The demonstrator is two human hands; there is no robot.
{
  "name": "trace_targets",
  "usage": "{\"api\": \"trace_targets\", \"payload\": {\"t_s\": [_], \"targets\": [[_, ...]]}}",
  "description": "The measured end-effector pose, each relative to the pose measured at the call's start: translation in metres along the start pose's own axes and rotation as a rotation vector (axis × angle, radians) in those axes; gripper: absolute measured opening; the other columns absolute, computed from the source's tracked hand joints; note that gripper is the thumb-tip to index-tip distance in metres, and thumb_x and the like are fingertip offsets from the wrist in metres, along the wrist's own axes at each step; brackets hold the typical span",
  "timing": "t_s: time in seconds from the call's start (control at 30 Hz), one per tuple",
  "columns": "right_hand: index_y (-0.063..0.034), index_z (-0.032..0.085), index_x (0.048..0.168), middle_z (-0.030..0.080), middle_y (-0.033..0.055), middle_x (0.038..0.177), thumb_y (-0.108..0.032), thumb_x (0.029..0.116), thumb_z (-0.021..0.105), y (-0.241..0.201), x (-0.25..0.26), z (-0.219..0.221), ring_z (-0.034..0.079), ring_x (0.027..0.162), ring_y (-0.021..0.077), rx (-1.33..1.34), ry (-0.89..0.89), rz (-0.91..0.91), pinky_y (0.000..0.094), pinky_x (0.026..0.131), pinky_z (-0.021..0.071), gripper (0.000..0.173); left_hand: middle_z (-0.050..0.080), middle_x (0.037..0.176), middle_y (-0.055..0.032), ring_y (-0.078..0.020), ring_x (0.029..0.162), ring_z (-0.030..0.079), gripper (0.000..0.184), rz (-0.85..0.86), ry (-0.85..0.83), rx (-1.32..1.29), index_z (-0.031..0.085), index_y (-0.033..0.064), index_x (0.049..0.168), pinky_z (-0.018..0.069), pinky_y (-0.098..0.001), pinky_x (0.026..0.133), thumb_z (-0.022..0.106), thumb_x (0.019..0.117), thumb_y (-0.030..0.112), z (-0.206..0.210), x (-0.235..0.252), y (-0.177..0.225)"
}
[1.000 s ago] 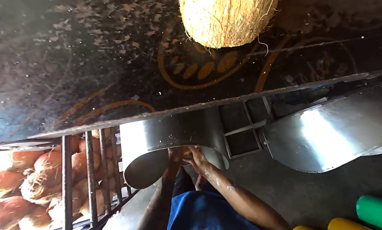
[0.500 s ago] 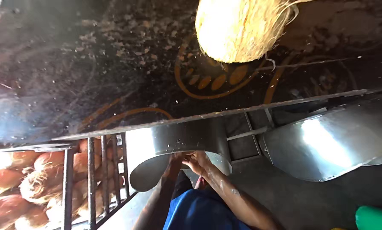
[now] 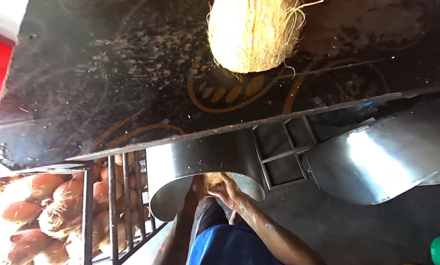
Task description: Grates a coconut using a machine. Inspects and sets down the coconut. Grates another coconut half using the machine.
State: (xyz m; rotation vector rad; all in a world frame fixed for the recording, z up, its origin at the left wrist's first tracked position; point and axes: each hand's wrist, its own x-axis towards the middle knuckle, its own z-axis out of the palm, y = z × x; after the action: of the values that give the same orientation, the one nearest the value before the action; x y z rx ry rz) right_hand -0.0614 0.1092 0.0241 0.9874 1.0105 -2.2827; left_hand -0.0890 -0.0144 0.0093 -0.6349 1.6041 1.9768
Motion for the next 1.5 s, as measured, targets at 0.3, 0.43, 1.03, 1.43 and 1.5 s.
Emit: {"api": "trace_targets", "payload": {"t_s": [0.3,0.43,1.03,1.43,1.5], "targets": [[0.001,0.052,0.133,0.061,0.0148,0.115,-0.028,0.1136,0.03,0.009,0.018,0.01,0.062,0.101,0.021,-0.023,0.079,-0.101,0.0396,0.084,0.055,0.041,0.052,0.144,-0.032,-0.0371,0.139,0.047,0.044,0.002,0.094,0.756,0.052,-0.0133,0.139,0.0341,-0.0453,0.119,0.059,0.103,0.013,0.02,0.008,0.011],[0.0003,0.048,0.139,0.061,0.0183,0.117,-0.027,0.1079,0.052,0.011,0.02,0.006,0.064,0.098,0.0247,-0.18,0.165,-0.123,0.0425,0.082,0.0565,0.042,0.063,0.093,-0.0106,-0.0141,0.08,0.061,0.029,0.009,0.199,0.075,0.059,-0.0032,0.119,0.0537,-0.0312,0.073,0.042,0.1099,0.019,0.021,0.028,-0.022],[0.0022,0.042,0.142,0.061,0.0194,0.121,-0.019,0.1058,0.056,0.028,0.026,0.001,0.066,0.104,0.024,-0.129,0.135,-0.269,0.0416,0.089,0.0584,0.044,0.062,0.094,-0.0105,-0.0129,0.08,0.059,0.029,-0.044,0.154,0.091,0.057,-0.005,0.122,0.0527,-0.0304,0.073,0.046,0.1091,0.019,0.011,0.031,-0.015],[0.0013,0.051,0.136,0.068,0.0097,0.122,-0.006,0.0841,0.076,0.039,0.019,-0.075,0.066,0.113,0.0186,-0.208,-0.416,-0.254,0.0416,0.102,0.0545,0.057,0.067,0.122,-0.0038,-0.0045,0.111,0.064,0.104,0.203,-0.123,0.101,0.041,-0.0068,0.141,0.0546,-0.0252,0.099,0.095,0.0634,0.038,-0.05,-0.029,-0.07],[0.0026,0.06,0.119,0.073,0.0102,0.107,-0.002,0.0953,0.06,0.021,0.017,-0.04,0.07,0.101,0.0206,-0.038,-0.233,-0.266,0.0415,0.095,0.0583,0.024,0.066,0.111,-0.0069,-0.0046,0.1,0.063,0.061,0.122,-0.006,0.187,0.051,-0.0093,0.129,0.0538,-0.0233,0.091,0.078,0.0835,0.021,-0.026,-0.016,-0.025]]}}
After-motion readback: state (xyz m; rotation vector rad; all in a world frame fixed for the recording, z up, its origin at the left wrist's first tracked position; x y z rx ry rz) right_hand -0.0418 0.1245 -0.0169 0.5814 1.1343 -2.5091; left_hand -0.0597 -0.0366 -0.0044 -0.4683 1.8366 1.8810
